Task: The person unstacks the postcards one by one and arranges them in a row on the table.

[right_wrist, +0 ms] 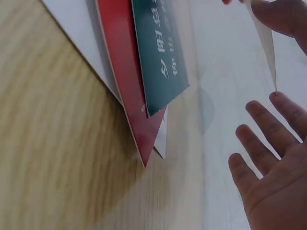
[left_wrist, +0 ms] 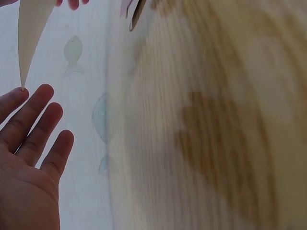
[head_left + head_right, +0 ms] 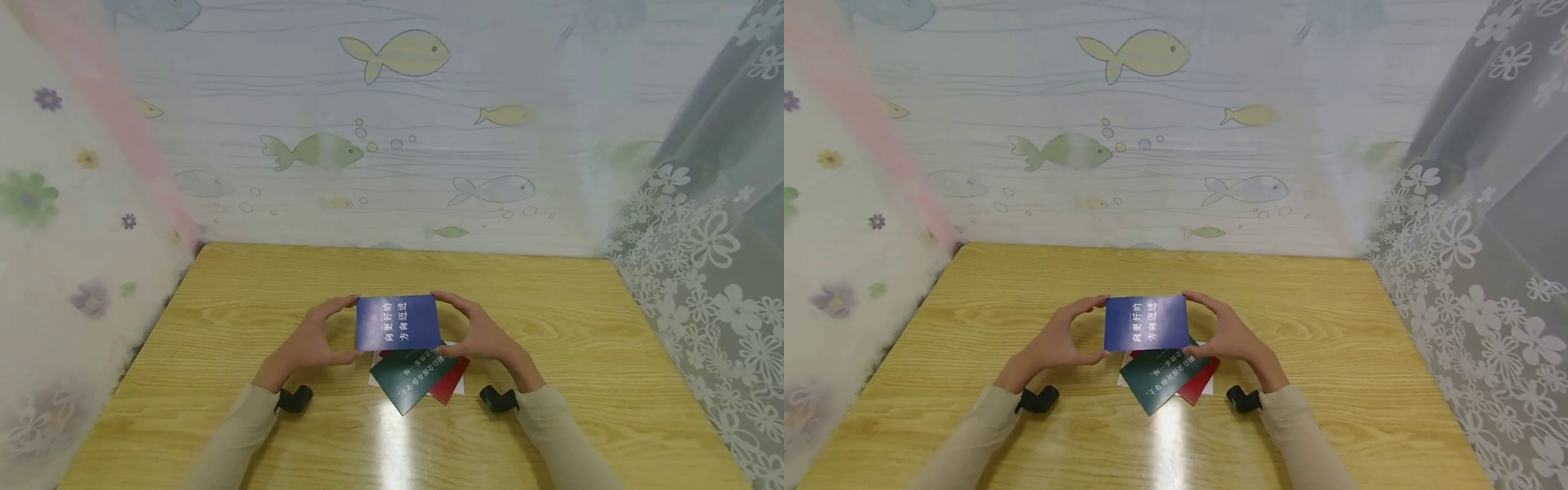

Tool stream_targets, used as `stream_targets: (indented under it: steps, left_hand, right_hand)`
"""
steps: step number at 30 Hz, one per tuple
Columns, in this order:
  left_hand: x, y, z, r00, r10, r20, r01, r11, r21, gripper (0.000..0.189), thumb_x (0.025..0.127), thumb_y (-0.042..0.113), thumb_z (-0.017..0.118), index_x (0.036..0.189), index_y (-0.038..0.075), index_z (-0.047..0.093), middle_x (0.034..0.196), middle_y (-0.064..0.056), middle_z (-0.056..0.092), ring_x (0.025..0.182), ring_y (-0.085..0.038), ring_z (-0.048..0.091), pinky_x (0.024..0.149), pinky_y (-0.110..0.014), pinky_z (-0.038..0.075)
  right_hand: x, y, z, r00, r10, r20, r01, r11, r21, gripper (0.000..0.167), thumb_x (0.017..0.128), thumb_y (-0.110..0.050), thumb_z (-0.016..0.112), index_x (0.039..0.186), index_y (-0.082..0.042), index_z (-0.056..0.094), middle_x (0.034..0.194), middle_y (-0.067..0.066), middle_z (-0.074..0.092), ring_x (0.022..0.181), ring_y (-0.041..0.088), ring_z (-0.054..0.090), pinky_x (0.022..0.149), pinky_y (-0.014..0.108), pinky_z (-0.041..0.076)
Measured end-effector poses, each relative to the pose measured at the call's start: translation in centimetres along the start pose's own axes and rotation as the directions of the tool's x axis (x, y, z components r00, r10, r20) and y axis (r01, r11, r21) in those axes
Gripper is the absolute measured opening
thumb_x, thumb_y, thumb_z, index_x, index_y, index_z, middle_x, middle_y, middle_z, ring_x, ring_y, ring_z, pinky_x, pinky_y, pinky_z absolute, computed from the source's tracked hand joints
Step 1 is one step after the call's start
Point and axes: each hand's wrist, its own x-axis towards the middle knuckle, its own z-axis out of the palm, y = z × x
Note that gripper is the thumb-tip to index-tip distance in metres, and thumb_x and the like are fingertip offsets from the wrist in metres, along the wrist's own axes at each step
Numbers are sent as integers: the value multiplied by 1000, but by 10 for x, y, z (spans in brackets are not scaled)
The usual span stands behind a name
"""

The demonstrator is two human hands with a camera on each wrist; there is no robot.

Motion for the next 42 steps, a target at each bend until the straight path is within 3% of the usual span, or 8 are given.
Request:
stream_targets:
  steps: [5, 17, 23, 30, 42]
  left_hand:
    - [9, -11, -2, 1000, -9, 0, 9, 1000, -6, 93, 65, 22, 94, 145, 2, 52, 133, -13, 64, 119, -39, 59, 98, -60, 49]
    - [23, -32, -6, 991, -126, 49, 127, 992, -2, 93, 66, 26, 93, 146, 3, 53, 137, -13, 62, 122, -35, 58, 103, -57, 48]
    - [27, -36, -9, 988, -138, 72, 138, 990, 5, 93, 66, 27, 93, 146, 1, 52, 139, -16, 60, 121, -36, 58, 102, -59, 48]
    - [29, -44, -14, 986, -151, 76, 151, 989, 6, 95, 67, 27, 93, 147, 1, 50, 141, -15, 59, 125, -38, 56, 105, -60, 46]
    - [40, -57, -23, 964, -249, 95, 252, 968, -12, 98, 70, 25, 90, 152, 2, 43, 142, -17, 57, 129, -37, 53, 109, -57, 44]
  right_hand:
    - [12, 6, -3, 1000, -2, 6, 2, 1000, 12, 96, 70, -17, 91, 154, -14, 44, 156, 7, 47, 148, 31, 37, 120, 61, 29]
    - [32, 18, -5, 998, 52, 22, -51, 998, -39, 96, 69, -17, 91, 154, -17, 45, 157, 3, 47, 150, 28, 35, 121, 58, 27]
    - [39, 20, -4, 997, 68, 30, -66, 997, -44, 96, 69, -17, 91, 154, -18, 45, 157, 3, 47, 150, 29, 35, 120, 58, 28]
    - [51, 25, -2, 1000, 25, 17, -24, 999, -36, 95, 69, -19, 92, 153, -15, 47, 156, 5, 48, 148, 31, 37, 120, 59, 28]
    - [75, 33, 1, 998, 60, 20, -59, 997, -51, 95, 69, -20, 92, 153, -12, 46, 156, 4, 48, 149, 28, 37, 122, 56, 28]
